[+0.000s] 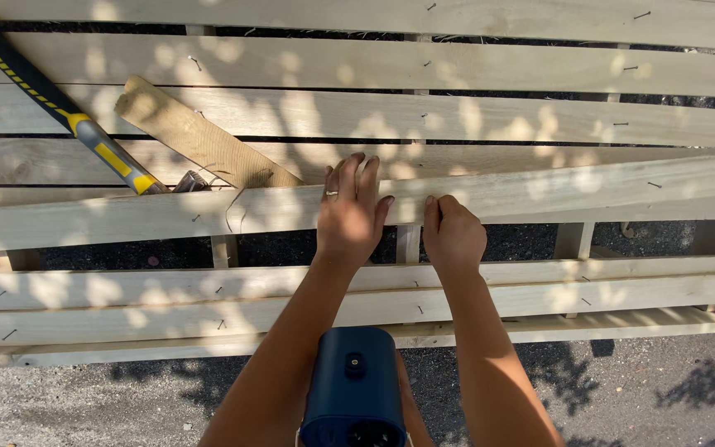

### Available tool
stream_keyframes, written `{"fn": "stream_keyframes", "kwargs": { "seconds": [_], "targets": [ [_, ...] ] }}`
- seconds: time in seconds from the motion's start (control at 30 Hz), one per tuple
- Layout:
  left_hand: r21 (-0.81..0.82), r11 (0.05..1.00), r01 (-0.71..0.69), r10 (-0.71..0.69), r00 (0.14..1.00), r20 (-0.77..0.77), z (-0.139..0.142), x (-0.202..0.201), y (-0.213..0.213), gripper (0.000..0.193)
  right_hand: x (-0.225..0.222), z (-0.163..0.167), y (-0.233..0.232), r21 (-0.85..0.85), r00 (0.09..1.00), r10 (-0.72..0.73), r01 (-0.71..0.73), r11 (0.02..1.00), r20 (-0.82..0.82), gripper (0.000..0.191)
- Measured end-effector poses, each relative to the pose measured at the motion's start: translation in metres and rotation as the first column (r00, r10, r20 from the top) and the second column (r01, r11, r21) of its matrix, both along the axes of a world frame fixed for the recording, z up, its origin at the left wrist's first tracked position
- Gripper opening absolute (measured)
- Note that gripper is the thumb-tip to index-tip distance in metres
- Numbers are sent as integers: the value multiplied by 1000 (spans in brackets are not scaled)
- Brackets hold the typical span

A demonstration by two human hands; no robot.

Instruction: The person hammers nails into a slatted wooden frame outdoors, taking nails one at a time from a cardboard box and driving them into the slats with a claw hammer. They then reposition a wood block against the frame and continue hammering nails along its edge.

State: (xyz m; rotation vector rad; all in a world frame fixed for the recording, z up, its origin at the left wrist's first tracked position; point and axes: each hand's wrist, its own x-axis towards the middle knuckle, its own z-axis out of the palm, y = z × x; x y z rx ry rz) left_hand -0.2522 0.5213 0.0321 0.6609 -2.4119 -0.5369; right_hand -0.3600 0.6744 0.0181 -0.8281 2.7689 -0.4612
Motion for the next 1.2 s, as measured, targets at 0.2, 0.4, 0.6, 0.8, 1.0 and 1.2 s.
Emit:
{"fn": "stream_keyframes", "kwargs": {
  "seconds": [0.2,0.4,0.6,0.8,1.0,1.2],
  "targets": [
    [477,876,65,-322,816,480,-26,33,31,14,18,-6,33,134,989,34,-53,990,144,22],
    [539,838,-85,-427,513,744,-80,82,61,55,14,-41,78,392,858,5,-239,888,513,21],
    [419,906,55,-328,716,616,-67,96,67,51,9,-21,100,-6,915,339,-347,938,220,13],
    [111,992,60,-80,980,184,-23,51,25,36,-45,35,46,-109,908,410,-418,902,-87,11],
    [138,981,-138,125,987,98,3,38,30,39,-41,54,-6,-202,922,373,-388,899,-107,20],
    [415,890,-190,22,926,376,-33,107,67,25,62,2,-32,10,814,559,-568,823,154,13]
  ]
}}
